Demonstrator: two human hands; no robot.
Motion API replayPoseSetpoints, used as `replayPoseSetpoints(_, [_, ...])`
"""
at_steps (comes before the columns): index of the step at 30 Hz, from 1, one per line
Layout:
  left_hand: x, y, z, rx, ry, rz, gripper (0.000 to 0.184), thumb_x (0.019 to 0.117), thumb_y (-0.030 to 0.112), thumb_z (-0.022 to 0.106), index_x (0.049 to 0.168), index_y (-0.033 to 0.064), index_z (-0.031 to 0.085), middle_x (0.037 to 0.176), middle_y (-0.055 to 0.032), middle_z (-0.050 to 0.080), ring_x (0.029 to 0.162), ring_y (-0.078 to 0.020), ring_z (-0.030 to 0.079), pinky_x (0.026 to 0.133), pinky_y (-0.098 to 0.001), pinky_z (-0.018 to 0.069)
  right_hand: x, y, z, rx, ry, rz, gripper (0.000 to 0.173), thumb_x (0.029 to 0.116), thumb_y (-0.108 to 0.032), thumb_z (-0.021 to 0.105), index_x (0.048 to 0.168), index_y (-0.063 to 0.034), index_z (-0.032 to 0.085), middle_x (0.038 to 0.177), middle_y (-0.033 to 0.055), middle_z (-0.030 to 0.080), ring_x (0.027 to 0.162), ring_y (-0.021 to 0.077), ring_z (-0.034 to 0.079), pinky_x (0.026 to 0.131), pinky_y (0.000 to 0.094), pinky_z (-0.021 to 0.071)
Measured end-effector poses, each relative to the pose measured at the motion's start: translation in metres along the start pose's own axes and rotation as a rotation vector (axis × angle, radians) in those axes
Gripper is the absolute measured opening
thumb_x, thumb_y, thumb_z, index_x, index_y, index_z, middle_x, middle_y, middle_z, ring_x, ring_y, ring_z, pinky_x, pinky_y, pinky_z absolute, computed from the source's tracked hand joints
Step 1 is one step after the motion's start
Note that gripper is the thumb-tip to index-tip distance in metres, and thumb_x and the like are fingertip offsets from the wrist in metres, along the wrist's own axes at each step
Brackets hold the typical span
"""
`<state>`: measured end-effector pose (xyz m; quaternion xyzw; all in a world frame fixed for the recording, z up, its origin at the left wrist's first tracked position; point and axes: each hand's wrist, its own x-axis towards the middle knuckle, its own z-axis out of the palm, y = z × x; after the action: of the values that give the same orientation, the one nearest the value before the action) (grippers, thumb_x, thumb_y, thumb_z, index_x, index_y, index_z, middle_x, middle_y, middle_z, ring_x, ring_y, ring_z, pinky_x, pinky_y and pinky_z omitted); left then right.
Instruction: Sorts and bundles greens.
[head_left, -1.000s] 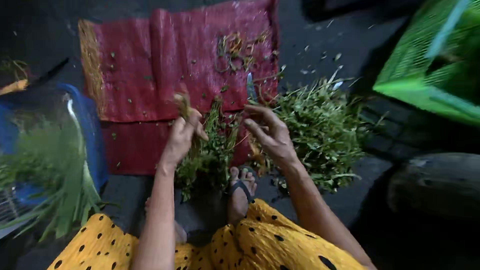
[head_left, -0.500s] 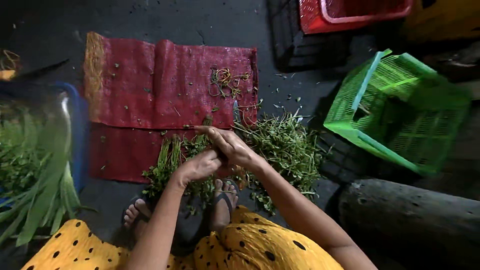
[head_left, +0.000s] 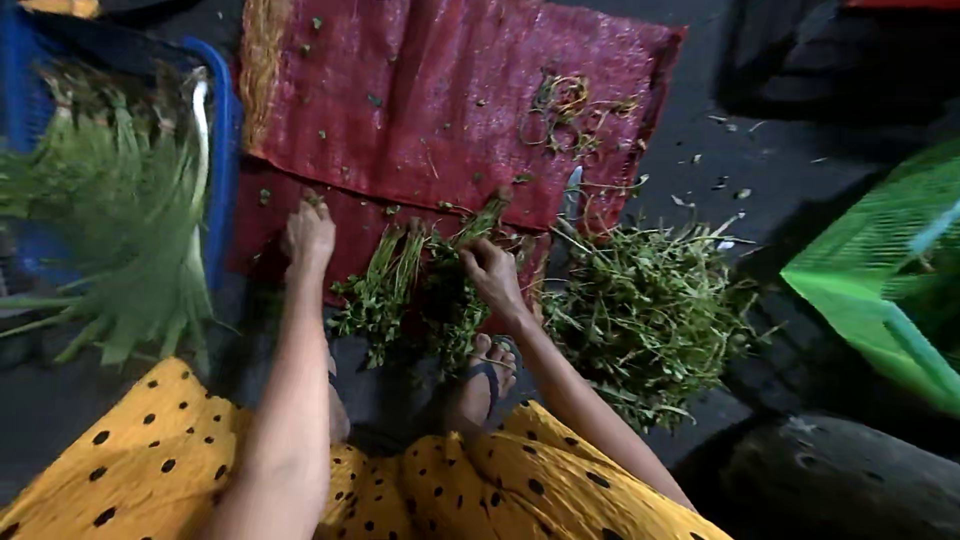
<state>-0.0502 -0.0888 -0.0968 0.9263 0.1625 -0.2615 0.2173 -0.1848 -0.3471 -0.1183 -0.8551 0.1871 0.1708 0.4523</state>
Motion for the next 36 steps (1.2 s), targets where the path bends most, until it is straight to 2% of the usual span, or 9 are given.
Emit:
replayPoseSetpoints(3, [0.020, -0.009, 0.032, 0.088, 0.054, 0.044, 0.054, 0.1066, 0.033, 0.049, 0.149, -0.0001, 0.044, 0.148, -0.0304, 0.047, 0.139, -0.0491, 0.044, 0.106, -0.0715, 0.0362, -0.003, -0.009, 0.024, -0.188, -0.012, -0.132, 0.024, 0.1035, -0.015, 0.057, 0.118, -0.0001, 0.069, 0.109, 0.0204, 0.071, 0.094, 0.0371, 0.071, 0.083, 0.0591, 0.0564])
replayPoseSetpoints(6, [0.014, -0.005, 0.033, 0.142, 0.204, 0.072, 0.086, 0.0944, 0.039, 0.069, 0.163, 0.0103, 0.025, 0.163, -0.0274, 0.026, 0.151, -0.0531, 0.019, 0.106, -0.0845, 0.0166, -0.002, -0.013, 0.041, -0.335, 0.035, -0.328, 0.022, 0.1005, -0.017, 0.062, 0.113, -0.0022, 0.071, 0.103, 0.0201, 0.068, 0.081, 0.0373, 0.070, 0.065, 0.0554, 0.0576])
replayPoseSetpoints(8, [0.000, 0.002, 0.030, 0.119, 0.291, 0.083, 0.092, 0.0909, 0.041, 0.071, 0.164, 0.0156, 0.022, 0.168, -0.0229, 0.018, 0.153, -0.0506, 0.012, 0.106, -0.0842, 0.0147, 0.004, -0.017, 0.051, -0.408, 0.022, -0.441, 0.025, 0.0985, -0.016, 0.063, 0.120, -0.0064, 0.071, 0.103, 0.0200, 0.067, 0.078, 0.0364, 0.070, 0.059, 0.0519, 0.0573])
replayPoseSetpoints(12, [-0.033, 0.018, 0.041, 0.054, 0.137, 0.226, 0.052, 0.1028, 0.045, 0.055, 0.138, 0.0063, 0.059, 0.140, -0.0233, 0.056, 0.123, -0.0421, 0.058, 0.097, -0.0600, 0.0495, 0.015, -0.024, 0.068, -0.549, -0.085, -0.433, 0.037, 0.0961, -0.012, 0.066, 0.133, -0.0120, 0.066, 0.115, 0.0222, 0.065, 0.088, 0.0410, 0.069, 0.063, 0.0550, 0.0572])
replayPoseSetpoints(15, [-0.051, 0.020, 0.071, 0.066, -0.034, 0.191, 0.054, 0.1002, 0.048, 0.061, 0.136, 0.0064, 0.060, 0.136, -0.0220, 0.057, 0.120, -0.0408, 0.060, 0.093, -0.0590, 0.0507, 0.017, -0.014, 0.071, -0.565, -0.061, -0.420, 0.033, 0.0948, -0.011, 0.067, 0.128, -0.0100, 0.068, 0.114, 0.0225, 0.064, 0.089, 0.0426, 0.069, 0.060, 0.0560, 0.0563])
replayPoseSetpoints(28, [-0.039, -0.011, 0.091, 0.155, 0.103, 0.325, 0.032, 0.0997, 0.024, 0.061, 0.122, 0.0026, 0.069, 0.120, -0.0206, 0.068, 0.110, -0.0383, 0.067, 0.088, -0.0535, 0.0556, 0.000, 0.020, 0.074, -0.452, 0.011, -0.432, 0.031, 0.0984, -0.013, 0.061, 0.128, -0.0078, 0.068, 0.106, 0.0224, 0.066, 0.087, 0.0417, 0.070, 0.062, 0.0544, 0.0570])
replayPoseSetpoints(31, [-0.021, -0.021, 0.068, -0.137, -0.040, 0.203, 0.037, 0.1051, 0.023, 0.053, 0.128, -0.0056, 0.059, 0.111, -0.0199, 0.070, 0.102, -0.0314, 0.070, 0.091, -0.0503, 0.0550, -0.002, 0.012, 0.062, -0.387, -0.082, -0.382, 0.039, 0.1007, -0.015, 0.060, 0.140, -0.0124, 0.061, 0.111, 0.0229, 0.066, 0.086, 0.0424, 0.069, 0.063, 0.0582, 0.0559])
replayPoseSetpoints(34, [-0.011, -0.016, 0.042, -0.716, -0.260, 0.017, 0.036, 0.1124, 0.027, 0.036, 0.133, 0.0029, 0.054, 0.083, -0.0041, 0.062, 0.067, -0.0130, 0.061, 0.064, -0.0308, 0.0556, -0.009, 0.001, 0.038, -0.202, -0.112, -0.323, 0.062, 0.1002, -0.012, 0.060, 0.159, -0.0177, 0.039, 0.114, 0.0214, 0.066, 0.077, 0.0399, 0.068, 0.061, 0.0595, 0.0550])
replayPoseSetpoints(36, [-0.012, -0.005, 0.024, -1.041, -0.418, -0.035, 0.029, 0.1112, 0.029, 0.035, 0.119, 0.0133, 0.058, 0.066, 0.0058, 0.047, 0.051, -0.0074, 0.046, 0.050, -0.0244, 0.0475, -0.016, -0.008, 0.022, -0.014, -0.057, -0.252, 0.058, 0.1032, -0.012, 0.057, 0.158, -0.0137, 0.039, 0.111, 0.0205, 0.068, 0.082, 0.0358, 0.068, 0.069, 0.0558, 0.0569])
